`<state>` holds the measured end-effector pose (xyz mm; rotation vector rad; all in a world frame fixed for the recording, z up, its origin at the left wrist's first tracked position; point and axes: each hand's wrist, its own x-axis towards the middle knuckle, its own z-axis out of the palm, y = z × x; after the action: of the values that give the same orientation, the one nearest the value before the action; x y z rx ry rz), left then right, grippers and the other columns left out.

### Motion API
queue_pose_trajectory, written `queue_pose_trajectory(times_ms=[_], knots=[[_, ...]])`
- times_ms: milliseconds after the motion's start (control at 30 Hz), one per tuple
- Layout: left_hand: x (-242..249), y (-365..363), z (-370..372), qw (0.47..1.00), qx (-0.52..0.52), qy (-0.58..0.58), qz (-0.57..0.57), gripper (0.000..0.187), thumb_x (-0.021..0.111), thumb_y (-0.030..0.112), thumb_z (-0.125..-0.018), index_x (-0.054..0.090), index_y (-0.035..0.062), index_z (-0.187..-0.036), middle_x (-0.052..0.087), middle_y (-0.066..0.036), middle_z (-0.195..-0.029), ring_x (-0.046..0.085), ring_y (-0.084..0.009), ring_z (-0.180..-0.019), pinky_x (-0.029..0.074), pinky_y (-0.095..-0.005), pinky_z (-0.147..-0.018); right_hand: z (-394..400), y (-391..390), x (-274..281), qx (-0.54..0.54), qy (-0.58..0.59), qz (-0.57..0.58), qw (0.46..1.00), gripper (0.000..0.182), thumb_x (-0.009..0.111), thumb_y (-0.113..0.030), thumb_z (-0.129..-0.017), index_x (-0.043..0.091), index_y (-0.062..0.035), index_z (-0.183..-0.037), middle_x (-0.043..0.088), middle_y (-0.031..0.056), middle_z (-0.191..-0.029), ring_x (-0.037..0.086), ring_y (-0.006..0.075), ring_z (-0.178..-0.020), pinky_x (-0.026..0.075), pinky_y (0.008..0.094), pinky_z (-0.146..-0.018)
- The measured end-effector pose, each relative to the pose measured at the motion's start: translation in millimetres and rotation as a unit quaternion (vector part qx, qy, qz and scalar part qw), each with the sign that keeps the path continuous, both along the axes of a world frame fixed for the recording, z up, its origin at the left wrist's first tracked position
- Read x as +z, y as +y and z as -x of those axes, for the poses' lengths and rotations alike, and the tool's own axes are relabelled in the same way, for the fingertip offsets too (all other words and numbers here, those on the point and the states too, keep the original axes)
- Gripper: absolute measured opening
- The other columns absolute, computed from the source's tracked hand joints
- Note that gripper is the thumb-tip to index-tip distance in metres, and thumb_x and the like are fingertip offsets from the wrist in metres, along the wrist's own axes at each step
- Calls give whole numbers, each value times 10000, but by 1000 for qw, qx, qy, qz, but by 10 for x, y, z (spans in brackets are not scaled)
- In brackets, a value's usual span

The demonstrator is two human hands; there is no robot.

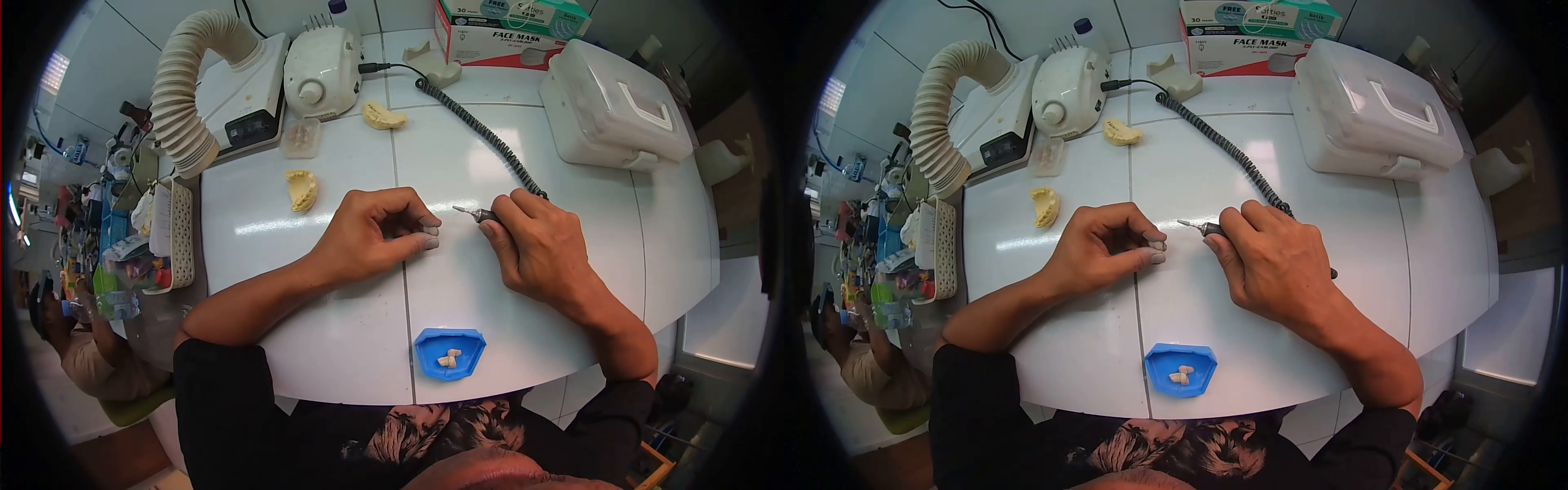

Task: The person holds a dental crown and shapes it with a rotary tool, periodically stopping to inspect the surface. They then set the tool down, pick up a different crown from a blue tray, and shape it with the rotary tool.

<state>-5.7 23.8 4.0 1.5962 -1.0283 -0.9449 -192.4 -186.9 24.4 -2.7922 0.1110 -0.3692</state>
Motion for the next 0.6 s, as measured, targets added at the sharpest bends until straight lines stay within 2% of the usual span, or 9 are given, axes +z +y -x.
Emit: queue_pose_trajectory(times_ms=[200,400,500,600], knots=[[-105,-11,5,999,4,11,39,122,815,-16,-962,742,-1,-1058,779,-86,-1083,741,-130,-1035,613,-295,-929,15,-88,-18,-40,13,-2,999,240,650,-264,-1084,688,-55,-971,656,117,-834,673,349,-708,520,486,-623],[-48,-7,8,998,7,43,38,120,769,103,-1048,713,13,-1103,776,-100,-1042,755,-149,-953,610,-296,-836,33,-122,-43,-45,-5,-21,999,274,637,-292,-1094,716,-49,-993,689,141,-844,701,360,-750,545,497,-681],[-95,-4,-34,993,8,91,72,133,731,136,-1080,694,22,-1137,775,-101,-1023,757,-154,-919,599,-292,-790,51,-99,-16,-62,2,-44,997,311,625,-322,-1099,735,-49,-998,711,143,-868,709,367,-783,556,505,-710],[-84,-6,-14,996,-5,63,70,127,722,124,-1079,683,27,-1151,778,-101,-1028,762,-163,-931,598,-297,-777,42,-137,-67,-56,-7,-59,997,319,637,-322,-1090,733,-40,-975,700,143,-856,697,370,-785,544,510,-705]])
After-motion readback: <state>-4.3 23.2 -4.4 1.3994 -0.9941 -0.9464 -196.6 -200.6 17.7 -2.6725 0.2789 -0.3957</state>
